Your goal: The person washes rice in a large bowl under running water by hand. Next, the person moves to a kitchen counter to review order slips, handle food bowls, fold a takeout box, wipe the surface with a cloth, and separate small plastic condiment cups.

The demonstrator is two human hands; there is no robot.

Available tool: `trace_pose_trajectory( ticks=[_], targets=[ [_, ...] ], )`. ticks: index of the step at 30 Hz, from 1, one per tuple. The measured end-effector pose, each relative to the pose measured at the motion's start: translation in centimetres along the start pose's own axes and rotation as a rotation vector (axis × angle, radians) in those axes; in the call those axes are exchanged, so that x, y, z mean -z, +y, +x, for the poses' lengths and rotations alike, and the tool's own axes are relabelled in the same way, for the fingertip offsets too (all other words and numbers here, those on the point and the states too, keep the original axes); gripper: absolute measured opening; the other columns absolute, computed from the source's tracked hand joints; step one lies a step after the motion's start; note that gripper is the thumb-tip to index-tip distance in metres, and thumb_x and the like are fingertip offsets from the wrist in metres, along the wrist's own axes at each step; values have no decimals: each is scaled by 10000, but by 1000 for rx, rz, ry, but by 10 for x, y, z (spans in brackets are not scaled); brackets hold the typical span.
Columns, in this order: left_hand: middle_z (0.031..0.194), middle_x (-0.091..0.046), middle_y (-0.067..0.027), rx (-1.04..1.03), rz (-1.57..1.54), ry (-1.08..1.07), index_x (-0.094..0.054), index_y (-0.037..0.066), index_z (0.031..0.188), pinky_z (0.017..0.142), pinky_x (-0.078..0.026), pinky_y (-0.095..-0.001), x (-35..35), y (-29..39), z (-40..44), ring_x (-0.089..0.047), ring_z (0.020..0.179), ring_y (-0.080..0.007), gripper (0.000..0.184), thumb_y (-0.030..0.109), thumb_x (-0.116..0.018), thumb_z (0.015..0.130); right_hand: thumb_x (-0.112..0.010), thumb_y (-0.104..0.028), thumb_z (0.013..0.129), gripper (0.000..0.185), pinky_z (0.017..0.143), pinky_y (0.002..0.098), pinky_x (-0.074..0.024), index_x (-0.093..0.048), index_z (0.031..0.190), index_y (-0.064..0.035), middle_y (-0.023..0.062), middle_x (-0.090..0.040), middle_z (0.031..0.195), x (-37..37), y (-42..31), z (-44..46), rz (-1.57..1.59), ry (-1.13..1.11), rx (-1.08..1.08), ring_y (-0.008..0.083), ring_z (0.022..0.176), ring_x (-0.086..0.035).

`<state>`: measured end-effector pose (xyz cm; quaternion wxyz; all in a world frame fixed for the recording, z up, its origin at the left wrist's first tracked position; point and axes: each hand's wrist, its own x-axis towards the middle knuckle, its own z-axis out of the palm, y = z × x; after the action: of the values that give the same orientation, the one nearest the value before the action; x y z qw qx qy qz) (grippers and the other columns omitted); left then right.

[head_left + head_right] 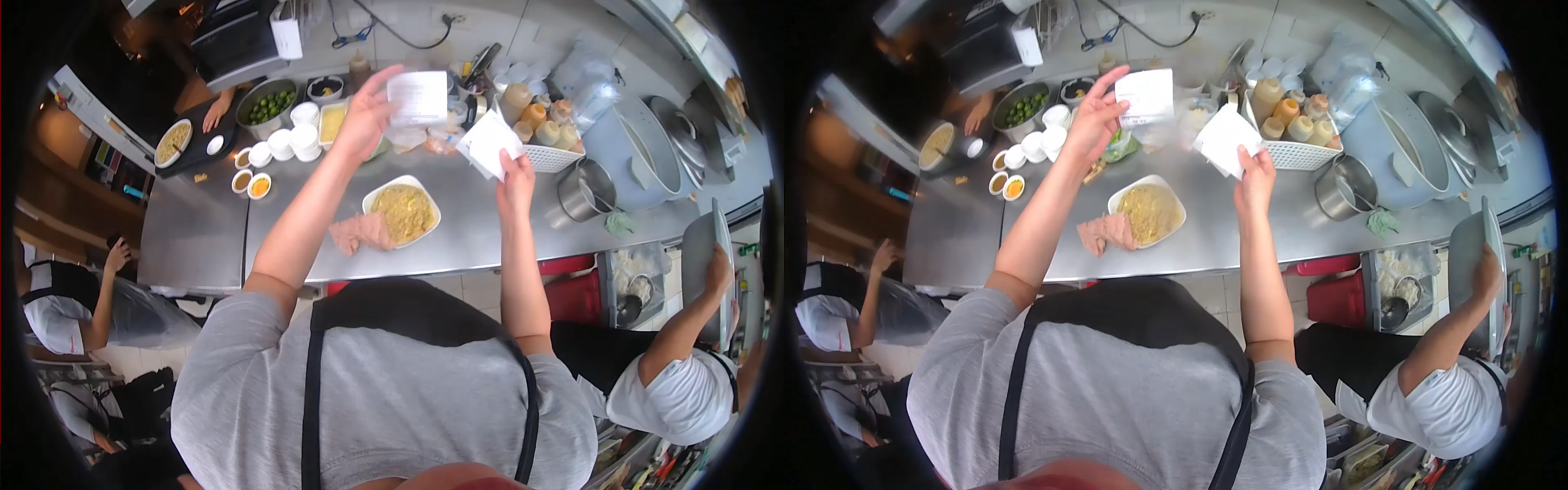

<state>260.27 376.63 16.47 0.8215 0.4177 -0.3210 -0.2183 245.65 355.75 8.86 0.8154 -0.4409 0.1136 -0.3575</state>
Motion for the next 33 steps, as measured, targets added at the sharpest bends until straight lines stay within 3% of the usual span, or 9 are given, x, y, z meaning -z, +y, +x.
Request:
trace_pose_trajectory(
  ticks=[7, 9, 18, 23, 24, 27, 28, 30, 33],
  targets=[
    [871, -589, 1, -625, 875, -55, -644, 20, 884, 710, -412, -192, -97, 56, 73, -544, 818, -81, 151, -33, -553, 777, -554, -2, 808, 231, 787, 256, -428, -505, 1031, 32, 76, -586, 976, 10, -15, 6, 17, 64, 62, 135, 883, -554],
    [796, -635, -34, -868, 684, -27, -655, 21, 853, 656, -429, -198, -134, 75, 105, -560, 726, -82, 111, 17, -598, 758, -559, -4, 806, 218, 764, 252, -437, -510, 1018, 21, 70, -592, 961, 12, -20, 10, 28, 72, 57, 128, 855, -561],
    [677, -640, -121, -780, 971, 384, -669, 18, 812, 621, -470, -263, -157, 51, 184, -622, 678, -172, 147, 86, -659, 682, -563, -19, 808, 196, 748, 248, -439, -515, 996, 12, 73, -597, 947, 29, -38, 12, 33, 120, 101, 125, 839, -568],
    [759, -624, -147, -876, 786, 409, -638, -5, 813, 668, -449, -336, -180, 66, 202, -591, 716, -267, 163, 97, -645, 686, -565, -33, 813, 163, 739, 237, -432, -516, 964, 6, 67, -598, 926, 21, -60, 10, 53, 107, 146, 111, 825, -562],
    [880, -629, -117, -684, 912, 433, -593, 21, 1012, 725, -464, -277, -180, 65, 204, -607, 780, -209, 320, -1, -632, 695, -568, -37, 814, 148, 729, 230, -428, -520, 948, 2, 62, -597, 911, 19, -63, 10, 47, 99, 154, 101, 808, -555],
    [940, -607, -149, -630, 731, 392, -591, 5, 1020, 793, -447, -350, -191, 70, 161, -580, 881, -304, 323, 49, -623, 701, -574, -42, 814, 111, 704, 219, -421, -531, 910, -7, 52, -594, 880, 19, -64, 12, 34, 115, 169, 84, 775, -543],
    [819, -634, -119, -1098, 734, 440, -647, 16, 847, 638, -462, -295, -175, 59, 169, -604, 701, -190, 188, 134, -673, 703, -576, -44, 815, 87, 691, 215, -418, -539, 886, -11, 47, -592, 864, 19, -65, 14, 27, 131, 185, 77, 759, -538],
    [873, -622, -98, -1219, 1046, 440, -634, 16, 861, 656, -445, -289, -146, 41, 142, -580, 726, -168, 192, 157, -659, 733, -576, -45, 817, 62, 682, 213, -419, -549, 861, -10, 42, -590, 860, 21, -67, 16, -6, 142, 199, 70, 754, -533],
    [828, -624, -109, -504, 960, 0, -641, 19, 869, 625, -453, -326, -117, -3, 61, -588, 703, -199, 204, 180, -634, 745, -581, -32, 804, 38, 663, 219, -421, -566, 829, -8, 44, -590, 845, 15, -71, 19, -129, 169, 258, 90, 736, -537]
  ],
)
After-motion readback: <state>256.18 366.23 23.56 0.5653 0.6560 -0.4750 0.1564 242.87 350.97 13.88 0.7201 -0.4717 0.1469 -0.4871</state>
